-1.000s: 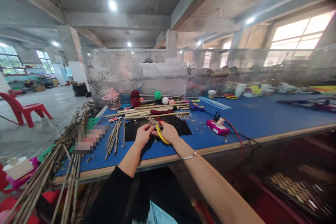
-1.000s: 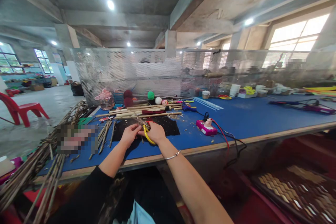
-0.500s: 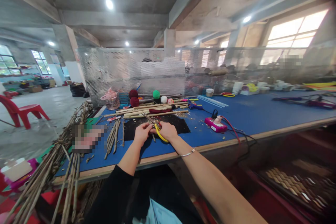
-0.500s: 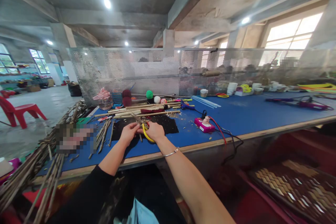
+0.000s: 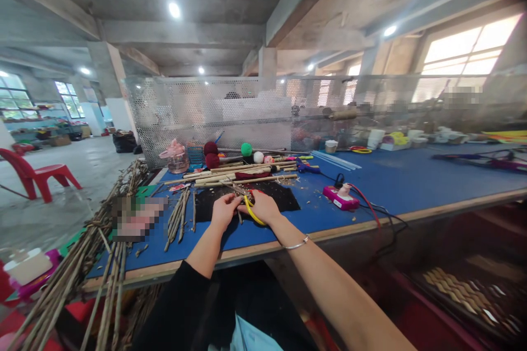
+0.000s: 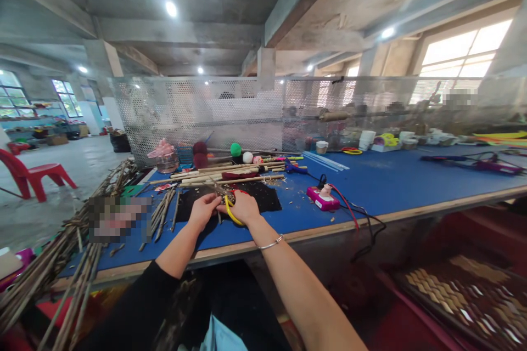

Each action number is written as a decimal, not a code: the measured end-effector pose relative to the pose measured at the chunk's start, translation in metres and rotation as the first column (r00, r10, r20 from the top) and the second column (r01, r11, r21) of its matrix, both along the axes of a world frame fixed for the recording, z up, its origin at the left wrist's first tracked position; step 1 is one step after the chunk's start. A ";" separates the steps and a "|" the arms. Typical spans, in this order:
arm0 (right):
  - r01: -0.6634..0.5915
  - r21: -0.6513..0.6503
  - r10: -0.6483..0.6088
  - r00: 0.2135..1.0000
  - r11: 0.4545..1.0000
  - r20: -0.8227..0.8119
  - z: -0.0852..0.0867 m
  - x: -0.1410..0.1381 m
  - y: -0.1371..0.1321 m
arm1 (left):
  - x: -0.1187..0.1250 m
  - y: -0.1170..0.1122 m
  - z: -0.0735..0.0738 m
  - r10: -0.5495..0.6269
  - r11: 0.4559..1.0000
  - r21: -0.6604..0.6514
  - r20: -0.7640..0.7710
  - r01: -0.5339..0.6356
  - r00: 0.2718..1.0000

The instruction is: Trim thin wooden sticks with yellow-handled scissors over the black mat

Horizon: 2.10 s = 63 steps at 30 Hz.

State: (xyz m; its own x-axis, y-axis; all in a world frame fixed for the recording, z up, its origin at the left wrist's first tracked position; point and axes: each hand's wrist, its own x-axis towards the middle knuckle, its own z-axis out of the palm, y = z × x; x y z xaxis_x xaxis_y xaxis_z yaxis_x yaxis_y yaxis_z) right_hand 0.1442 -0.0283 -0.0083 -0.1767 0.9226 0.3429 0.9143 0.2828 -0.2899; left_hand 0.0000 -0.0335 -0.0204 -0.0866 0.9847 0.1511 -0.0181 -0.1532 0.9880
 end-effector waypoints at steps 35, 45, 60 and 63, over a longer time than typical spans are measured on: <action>0.113 -0.025 -0.112 0.993 0.993 0.029 -0.001 -0.001 0.000 | 0.000 0.002 0.001 0.030 0.998 -0.053 0.041 -0.028 0.999; -0.014 0.020 0.014 1.000 1.000 0.006 -0.003 0.000 0.004 | 0.000 0.002 0.001 -0.026 1.000 -0.012 -0.127 0.025 0.992; -0.009 0.023 0.009 0.999 1.000 -0.034 0.005 -0.001 -0.002 | 0.001 -0.002 0.002 -0.136 0.989 0.036 -0.144 0.143 0.980; 0.009 -0.023 -0.010 0.999 1.000 -0.031 0.007 -0.001 -0.003 | 0.001 -0.002 0.002 -0.140 0.988 0.044 -0.141 0.147 0.980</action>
State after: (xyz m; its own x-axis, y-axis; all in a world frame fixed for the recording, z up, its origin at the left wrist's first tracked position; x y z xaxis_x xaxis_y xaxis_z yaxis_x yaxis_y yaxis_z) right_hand 0.1436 -0.0318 -0.0013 -0.1571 0.9319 0.3268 0.9073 0.2669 -0.3249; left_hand 0.0008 -0.0358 -0.0180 0.0802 0.9754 0.2053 0.0908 -0.2122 0.9730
